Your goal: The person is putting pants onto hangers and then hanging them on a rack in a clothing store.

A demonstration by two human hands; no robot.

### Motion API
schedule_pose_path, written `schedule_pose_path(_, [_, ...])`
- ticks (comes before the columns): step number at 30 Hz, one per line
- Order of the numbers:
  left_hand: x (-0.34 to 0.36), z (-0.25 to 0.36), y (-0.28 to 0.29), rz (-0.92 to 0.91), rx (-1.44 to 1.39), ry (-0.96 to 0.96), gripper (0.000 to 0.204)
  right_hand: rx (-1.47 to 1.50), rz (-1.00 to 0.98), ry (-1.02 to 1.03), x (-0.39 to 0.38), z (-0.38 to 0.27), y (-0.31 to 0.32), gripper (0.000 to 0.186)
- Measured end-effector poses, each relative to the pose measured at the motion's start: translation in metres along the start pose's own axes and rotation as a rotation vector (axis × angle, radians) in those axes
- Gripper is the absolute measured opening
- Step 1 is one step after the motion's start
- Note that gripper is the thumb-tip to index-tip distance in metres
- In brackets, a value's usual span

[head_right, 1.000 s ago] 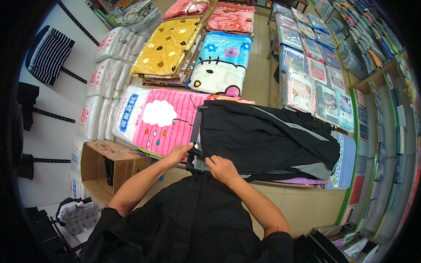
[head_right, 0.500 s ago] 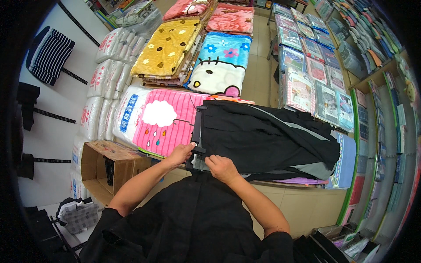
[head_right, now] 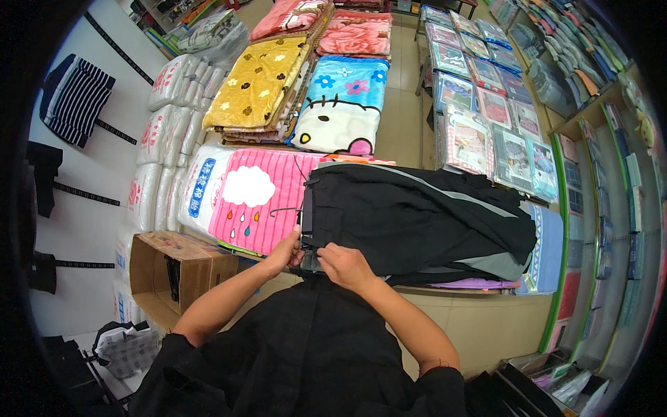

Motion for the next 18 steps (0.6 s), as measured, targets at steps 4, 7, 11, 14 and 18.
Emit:
schedule_pose_path(4, [0.029, -0.029, 0.02, -0.103, -0.035, -0.138, 0.055, 0.202, 0.112, -0.221, 0.0, 0.001, 0.027, 0.016])
schedule_pose_path(7, [0.045, -0.039, 0.026, 0.139, 0.337, -0.266, 0.037, 0.394, 0.207, -0.337, -0.005, 0.008, 0.051, 0.014])
schedule_pose_path(11, [0.042, 0.011, 0.013, 0.575, 0.817, -0.704, 0.06, 0.618, 0.209, -0.419, -0.034, 0.024, 0.085, 0.013])
schedule_pose_path(14, [0.035, 0.062, -0.009, 0.632, 1.027, -0.915, 0.062, 0.724, 0.156, -0.436, -0.062, 0.029, 0.114, 0.012])
schedule_pose_path(18, [0.022, 0.085, -0.035, 0.275, 1.352, -1.059, 0.056, 0.947, 0.203, -0.448, -0.097, 0.03, 0.136, 0.013])
Point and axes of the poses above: each hand's wrist, its own x-axis towards the middle knuckle, its own y-axis out of the back of the hand, z = x × y, the point moved 1 cm from there along x, towards the middle knuckle, and after that the axes turned 2 degrees about -z, right-handed, at the moved point
